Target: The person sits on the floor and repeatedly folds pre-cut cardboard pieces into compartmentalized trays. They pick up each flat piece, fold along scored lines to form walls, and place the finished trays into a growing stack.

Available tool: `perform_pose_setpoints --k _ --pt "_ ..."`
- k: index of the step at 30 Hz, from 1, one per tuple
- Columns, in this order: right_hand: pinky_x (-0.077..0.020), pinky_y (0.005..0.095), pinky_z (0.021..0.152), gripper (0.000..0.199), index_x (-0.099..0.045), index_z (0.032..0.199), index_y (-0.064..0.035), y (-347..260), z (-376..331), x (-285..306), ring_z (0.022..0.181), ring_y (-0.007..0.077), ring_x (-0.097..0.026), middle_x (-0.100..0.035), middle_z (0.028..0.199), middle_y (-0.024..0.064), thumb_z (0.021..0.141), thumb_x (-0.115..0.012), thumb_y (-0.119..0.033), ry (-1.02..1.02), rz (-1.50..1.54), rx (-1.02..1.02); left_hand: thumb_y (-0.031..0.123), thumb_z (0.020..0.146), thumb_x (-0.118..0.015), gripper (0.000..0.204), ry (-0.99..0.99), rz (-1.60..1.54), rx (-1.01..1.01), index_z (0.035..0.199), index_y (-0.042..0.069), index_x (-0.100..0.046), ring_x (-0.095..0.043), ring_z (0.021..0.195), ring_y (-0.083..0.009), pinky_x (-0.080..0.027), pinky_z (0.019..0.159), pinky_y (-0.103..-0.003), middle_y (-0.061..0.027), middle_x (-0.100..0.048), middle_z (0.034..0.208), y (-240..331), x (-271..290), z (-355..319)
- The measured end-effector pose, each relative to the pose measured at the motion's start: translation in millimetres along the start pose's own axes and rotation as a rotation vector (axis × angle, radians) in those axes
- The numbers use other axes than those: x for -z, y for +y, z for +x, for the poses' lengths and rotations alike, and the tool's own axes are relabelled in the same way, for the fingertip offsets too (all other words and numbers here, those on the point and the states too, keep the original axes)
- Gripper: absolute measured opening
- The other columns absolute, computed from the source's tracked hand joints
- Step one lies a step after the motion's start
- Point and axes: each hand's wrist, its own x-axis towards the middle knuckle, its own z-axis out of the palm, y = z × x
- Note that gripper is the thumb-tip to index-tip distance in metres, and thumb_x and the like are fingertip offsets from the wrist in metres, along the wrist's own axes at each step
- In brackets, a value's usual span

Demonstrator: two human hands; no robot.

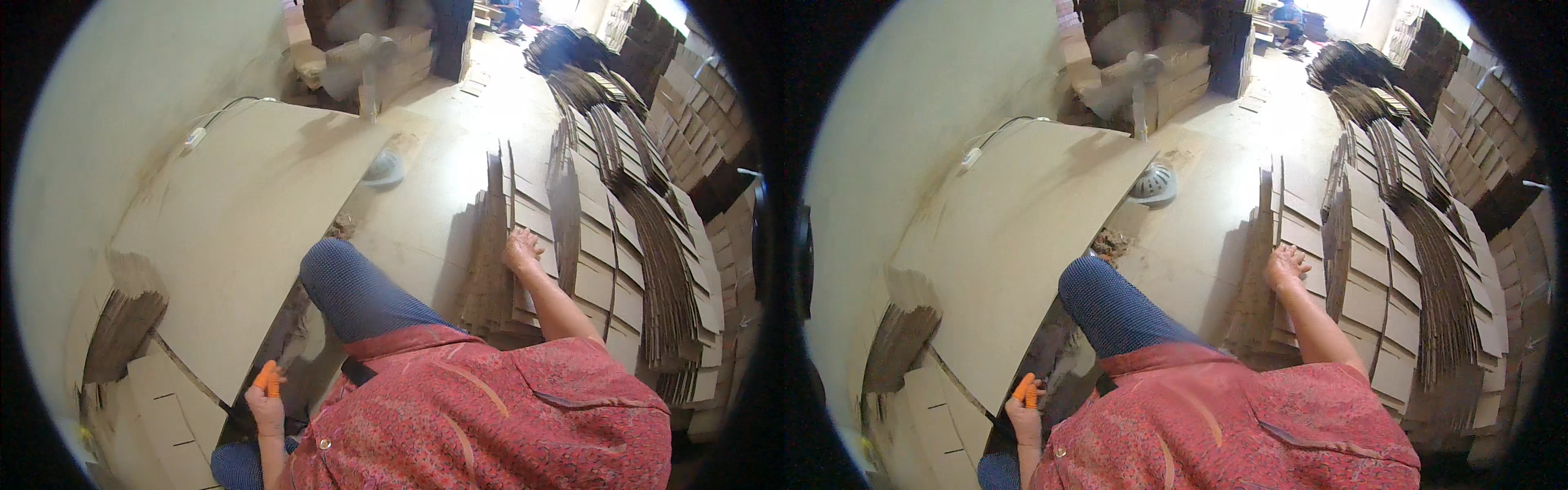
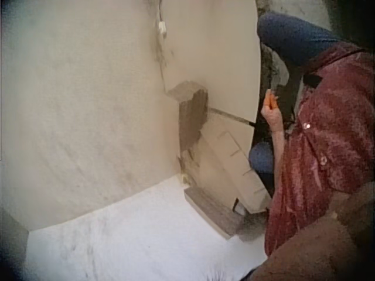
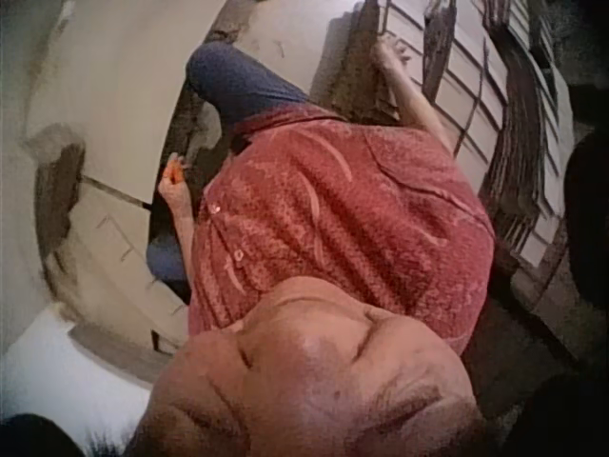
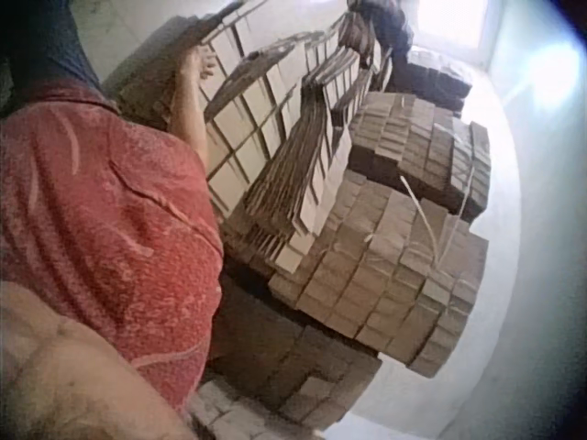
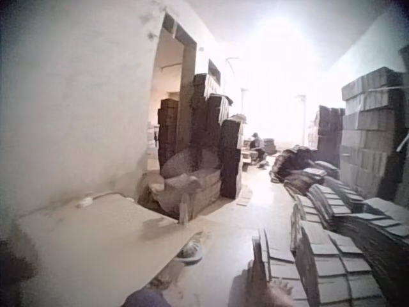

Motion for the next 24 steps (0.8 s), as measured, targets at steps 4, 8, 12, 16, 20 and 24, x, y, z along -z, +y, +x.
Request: perform_pose_setpoints --k 4,8,12,16,20,24 --pt "-0.0421 0.0608 0.083 0.036 -0.056 0.114 -0.0047 -1 6 3 0.113 0.0363 -0.050 -0.052 0.121 0.0157 0.083 -0.059 -0.022 0.114 -0.138 0.131 0.008 0.093 -0.055 0.024 0.207 0.134 -0.067 0.113 -0.004 -0.063 -0.065 0.090 -0.0180 -0.050 0.082 -0.030 -0.0148 -0.068 0.104 17 57 9" --pt "-0.0456 0.0544 0.079 0.037 -0.059 0.109 -0.0081 47 16 -9 0.105 0.0328 -0.057 -0.060 0.111 0.0136 0.081 -0.065 -0.031 0.359 -0.139 0.268 0.013 0.092 -0.057 0.028 0.407 0.446 -0.257 0.115 -0.002 -0.062 -0.056 0.115 -0.0293 -0.040 0.100 -0.037 -0.0183 -0.062 0.119 42 114 65" --pt "-0.0363 0.0608 0.095 0.062 -0.044 0.136 -0.0095 -1 -19 27 0.130 0.0378 -0.038 -0.039 0.144 0.0145 0.082 -0.065 -0.029 0.213 -0.065 0.234 0.017 0.089 -0.062 0.046 0.623 0.825 -0.417 0.130 0.001 -0.049 -0.042 0.127 -0.0357 -0.033 0.106 -0.043 -0.0192 -0.045 0.138 69 180 144" --pt "-0.0309 0.0620 0.100 0.059 -0.043 0.138 -0.0095 -55 -28 30 0.134 0.0373 -0.034 -0.037 0.147 0.0146 0.084 -0.063 -0.025 0.219 0.082 0.497 0.018 0.089 -0.062 0.053 0.655 1.179 -0.300 0.136 0.004 -0.043 -0.039 0.129 -0.0380 -0.034 0.104 -0.046 -0.0193 -0.037 0.144 78 212 204" --pt "-0.0293 0.0551 0.104 0.050 -0.049 0.132 -0.0042 -96 -46 24 0.132 0.0368 -0.037 -0.044 0.140 0.0180 0.086 -0.062 -0.017 0.273 0.320 0.855 0.019 0.087 -0.062 0.044 0.513 1.254 -0.278 0.127 0.002 -0.051 -0.050 0.117 -0.0355 -0.042 0.095 -0.042 -0.0189 -0.052 0.129 72 229 238" --pt "-0.0282 0.0501 0.106 0.042 -0.052 0.128 -0.0017 -134 -108 56 0.126 0.0381 -0.044 -0.049 0.134 0.0213 0.088 -0.059 -0.014 0.219 0.521 1.101 0.014 0.085 -0.063 0.025 0.406 1.170 -0.138 0.106 0.001 -0.064 -0.063 0.094 -0.0342 -0.049 0.081 -0.040 -0.0155 -0.069 0.097 102 230 243"
